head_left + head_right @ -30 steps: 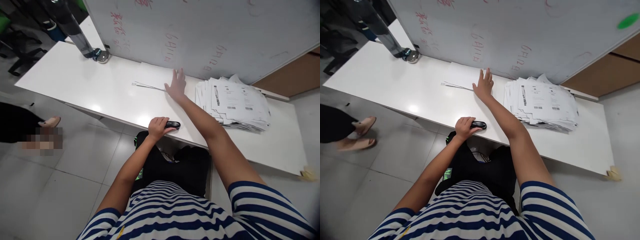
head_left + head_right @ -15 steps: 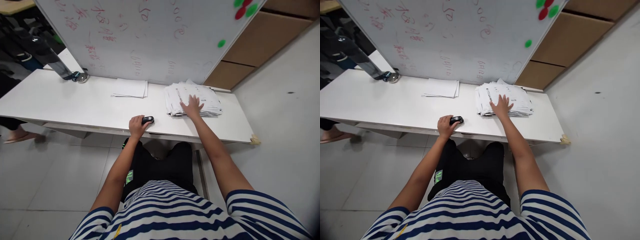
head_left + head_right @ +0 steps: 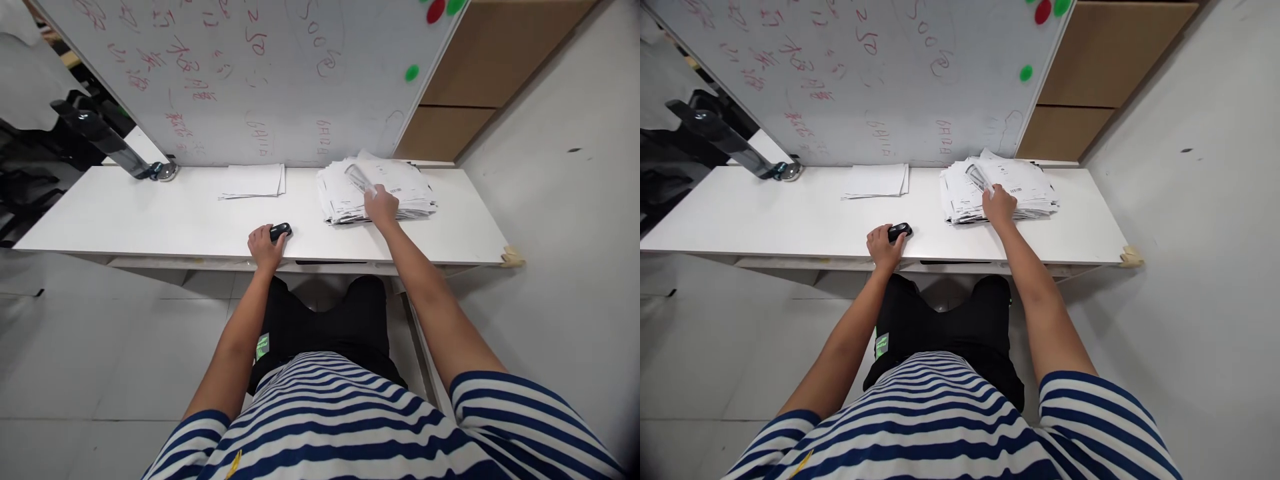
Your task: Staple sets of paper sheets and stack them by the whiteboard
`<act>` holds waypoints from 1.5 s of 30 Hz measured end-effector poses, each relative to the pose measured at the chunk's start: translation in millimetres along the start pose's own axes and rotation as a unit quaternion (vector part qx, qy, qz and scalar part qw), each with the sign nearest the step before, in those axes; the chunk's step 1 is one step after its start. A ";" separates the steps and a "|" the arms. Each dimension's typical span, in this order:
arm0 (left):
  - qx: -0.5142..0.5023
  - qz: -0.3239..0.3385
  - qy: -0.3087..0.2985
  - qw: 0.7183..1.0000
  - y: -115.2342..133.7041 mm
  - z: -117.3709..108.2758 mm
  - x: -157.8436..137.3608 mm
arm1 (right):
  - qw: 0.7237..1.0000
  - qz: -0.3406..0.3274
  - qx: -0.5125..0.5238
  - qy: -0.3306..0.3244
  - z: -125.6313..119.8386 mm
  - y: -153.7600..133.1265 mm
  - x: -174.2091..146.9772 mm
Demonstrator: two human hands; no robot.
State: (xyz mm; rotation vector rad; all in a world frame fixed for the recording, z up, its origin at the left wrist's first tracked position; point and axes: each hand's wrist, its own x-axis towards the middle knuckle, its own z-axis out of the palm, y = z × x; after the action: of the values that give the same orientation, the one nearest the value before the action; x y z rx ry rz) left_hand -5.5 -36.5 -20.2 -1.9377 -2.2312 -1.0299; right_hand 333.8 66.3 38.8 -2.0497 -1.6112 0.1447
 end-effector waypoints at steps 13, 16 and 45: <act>0.016 -0.006 0.034 0.999 6.4 -1.4 0.2 | 0.963 -0.091 0.250 0.034 -34.7 -14.4 -54.3; -0.019 -0.020 0.024 0.999 13.5 -9.1 -2.3 | 0.897 -0.024 0.442 0.004 -42.4 -31.0 -87.0; -0.575 -0.033 -0.116 0.809 94.7 -33.6 5.2 | 0.824 -0.003 0.555 -0.109 -59.7 18.7 -94.8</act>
State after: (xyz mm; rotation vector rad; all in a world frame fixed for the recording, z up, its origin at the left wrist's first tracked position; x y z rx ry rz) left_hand 63.8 -46.4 52.0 -2.3549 -1.8551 -2.7434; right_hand 346.6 -44.6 59.4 -1.1045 -1.1546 1.0705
